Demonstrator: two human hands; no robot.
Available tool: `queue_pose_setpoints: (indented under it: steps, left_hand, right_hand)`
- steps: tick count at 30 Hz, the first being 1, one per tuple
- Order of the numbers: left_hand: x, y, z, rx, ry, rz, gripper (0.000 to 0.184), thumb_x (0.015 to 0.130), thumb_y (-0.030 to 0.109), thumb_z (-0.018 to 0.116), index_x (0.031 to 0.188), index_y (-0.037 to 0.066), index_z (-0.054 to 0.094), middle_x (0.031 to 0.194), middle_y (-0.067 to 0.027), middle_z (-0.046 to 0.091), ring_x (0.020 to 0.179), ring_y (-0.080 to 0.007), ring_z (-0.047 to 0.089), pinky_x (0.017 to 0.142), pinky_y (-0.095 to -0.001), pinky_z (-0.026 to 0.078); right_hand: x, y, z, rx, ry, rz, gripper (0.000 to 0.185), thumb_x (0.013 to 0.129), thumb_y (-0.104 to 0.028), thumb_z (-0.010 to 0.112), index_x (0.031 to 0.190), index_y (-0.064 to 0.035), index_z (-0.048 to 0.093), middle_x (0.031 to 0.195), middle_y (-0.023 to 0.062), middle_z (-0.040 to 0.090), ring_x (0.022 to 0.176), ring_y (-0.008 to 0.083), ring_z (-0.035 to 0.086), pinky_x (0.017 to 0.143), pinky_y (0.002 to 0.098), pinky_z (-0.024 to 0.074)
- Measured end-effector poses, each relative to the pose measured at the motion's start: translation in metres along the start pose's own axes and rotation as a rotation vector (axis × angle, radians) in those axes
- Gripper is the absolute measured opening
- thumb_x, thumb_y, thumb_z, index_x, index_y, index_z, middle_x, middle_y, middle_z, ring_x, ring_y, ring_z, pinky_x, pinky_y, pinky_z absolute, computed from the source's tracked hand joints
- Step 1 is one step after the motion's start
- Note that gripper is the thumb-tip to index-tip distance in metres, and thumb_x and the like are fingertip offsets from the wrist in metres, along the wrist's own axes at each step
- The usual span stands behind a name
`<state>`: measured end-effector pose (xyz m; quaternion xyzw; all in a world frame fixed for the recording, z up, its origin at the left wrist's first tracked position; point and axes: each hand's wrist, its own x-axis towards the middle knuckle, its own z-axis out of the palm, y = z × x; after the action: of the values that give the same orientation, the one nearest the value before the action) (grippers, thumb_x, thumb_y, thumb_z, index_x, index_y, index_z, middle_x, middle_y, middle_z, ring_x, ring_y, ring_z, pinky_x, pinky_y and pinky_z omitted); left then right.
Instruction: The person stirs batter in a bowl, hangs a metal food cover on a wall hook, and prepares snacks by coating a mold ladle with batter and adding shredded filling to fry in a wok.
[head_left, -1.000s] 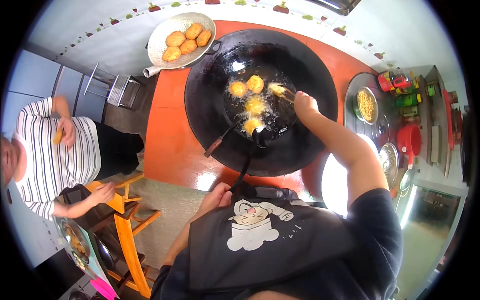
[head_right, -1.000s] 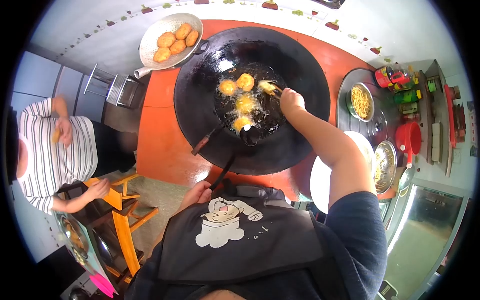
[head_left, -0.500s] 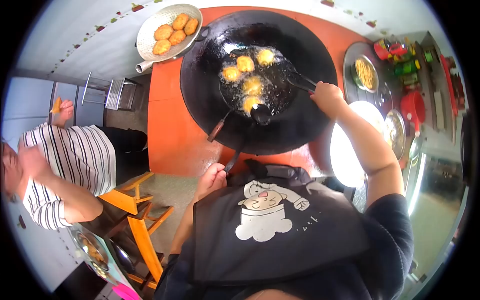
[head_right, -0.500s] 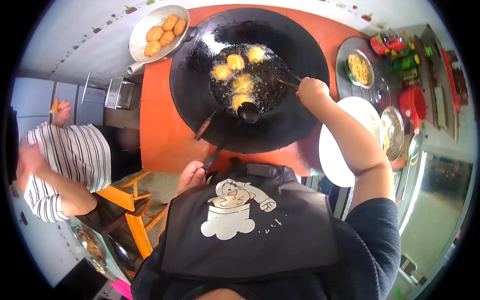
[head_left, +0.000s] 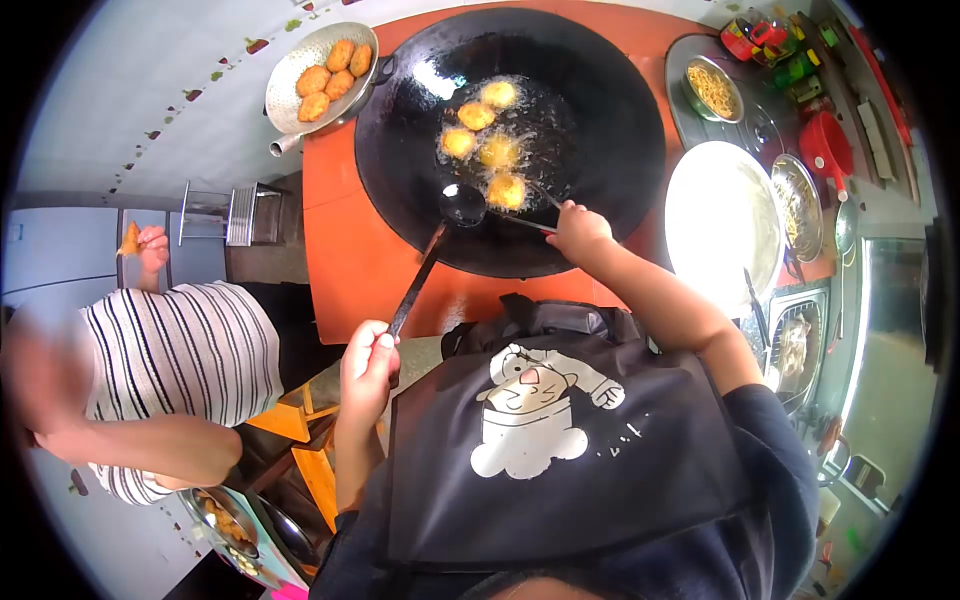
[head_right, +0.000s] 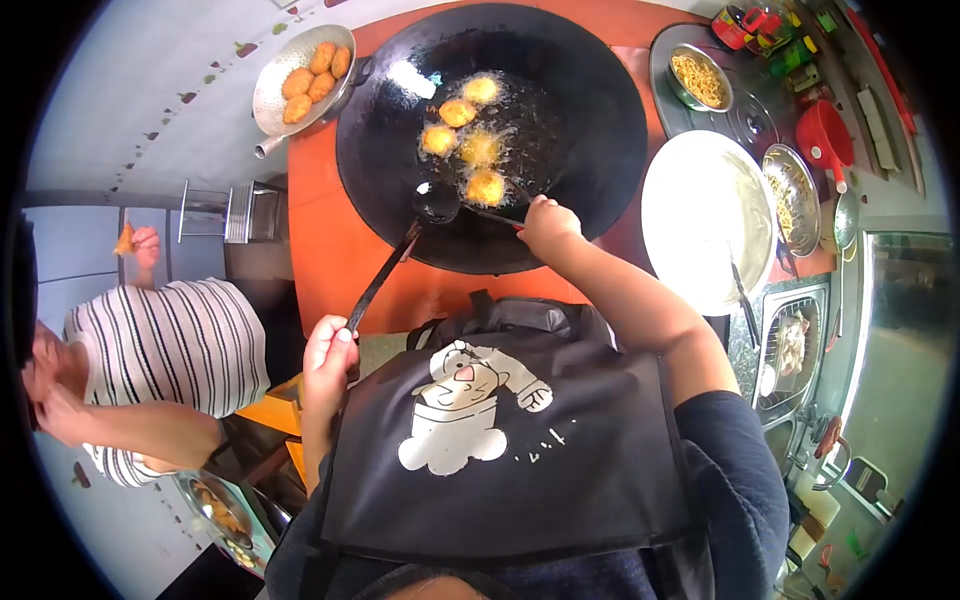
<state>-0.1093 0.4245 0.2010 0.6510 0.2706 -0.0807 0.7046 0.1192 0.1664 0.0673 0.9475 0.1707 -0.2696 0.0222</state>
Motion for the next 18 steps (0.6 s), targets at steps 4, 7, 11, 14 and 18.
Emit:
queue_pose_setpoints:
  steps: [4, 7, 11, 14, 18]
  left_hand:
    - [-0.001, -0.003, -0.002, -0.010, -0.022, 0.027, 0.009, 0.094, 0.015, 0.044, 0.090, 0.008, 0.047, 0.056, 0.0059, 0.035, 0.045, -0.0025, 0.028, 0.040, -0.0200, 0.022]
    - [-0.002, -0.004, -0.002, -0.028, -0.029, 0.015, 0.011, 0.095, 0.016, 0.044, 0.089, 0.007, 0.047, 0.057, 0.0049, 0.038, 0.046, -0.0027, 0.031, 0.041, -0.0197, 0.025]
    - [-0.002, -0.012, 0.004, -0.027, -0.020, 0.030, 0.012, 0.094, 0.016, 0.044, 0.088, 0.007, 0.048, 0.057, 0.0049, 0.038, 0.046, -0.0024, 0.031, 0.042, -0.0195, 0.025]
    - [0.000, -0.017, 0.006, -0.006, -0.017, 0.040, 0.012, 0.094, 0.016, 0.045, 0.088, 0.007, 0.049, 0.058, 0.0049, 0.039, 0.047, -0.0022, 0.032, 0.042, -0.0193, 0.025]
    - [0.002, -0.016, 0.010, -0.010, -0.008, 0.026, 0.010, 0.093, 0.017, 0.046, 0.089, 0.008, 0.049, 0.057, 0.0060, 0.040, 0.047, -0.0016, 0.031, 0.043, -0.0184, 0.022]
  right_hand:
    - [0.011, 0.002, 0.020, -0.059, 0.047, -0.011, 0.050, 0.083, -0.038, 0.062, 0.109, 0.0040, 0.050, 0.105, 0.0165, 0.061, 0.094, 0.0256, 0.064, 0.075, 0.0328, 0.0536]
    - [0.006, 0.019, 0.006, -0.063, 0.026, -0.035, 0.040, 0.084, -0.037, 0.061, 0.100, 0.0005, 0.059, 0.100, 0.0145, 0.065, 0.093, 0.0248, 0.065, 0.076, 0.0341, 0.0532]
    - [0.004, 0.057, -0.022, -0.061, -0.022, 0.042, 0.036, 0.086, -0.039, 0.056, 0.097, -0.0061, 0.066, 0.098, 0.0102, 0.067, 0.092, 0.0251, 0.065, 0.076, 0.0359, 0.0523]
    - [-0.009, 0.061, -0.050, -0.178, -0.002, 0.039, 0.036, 0.084, -0.036, 0.061, 0.096, -0.0029, 0.062, 0.094, 0.0106, 0.067, 0.089, 0.0244, 0.066, 0.074, 0.0341, 0.0530]
    - [-0.007, 0.044, -0.034, -0.298, 0.114, -0.131, 0.035, 0.083, -0.027, 0.062, 0.102, 0.0004, 0.052, 0.097, 0.0133, 0.063, 0.086, 0.0242, 0.066, 0.068, 0.0321, 0.0548]
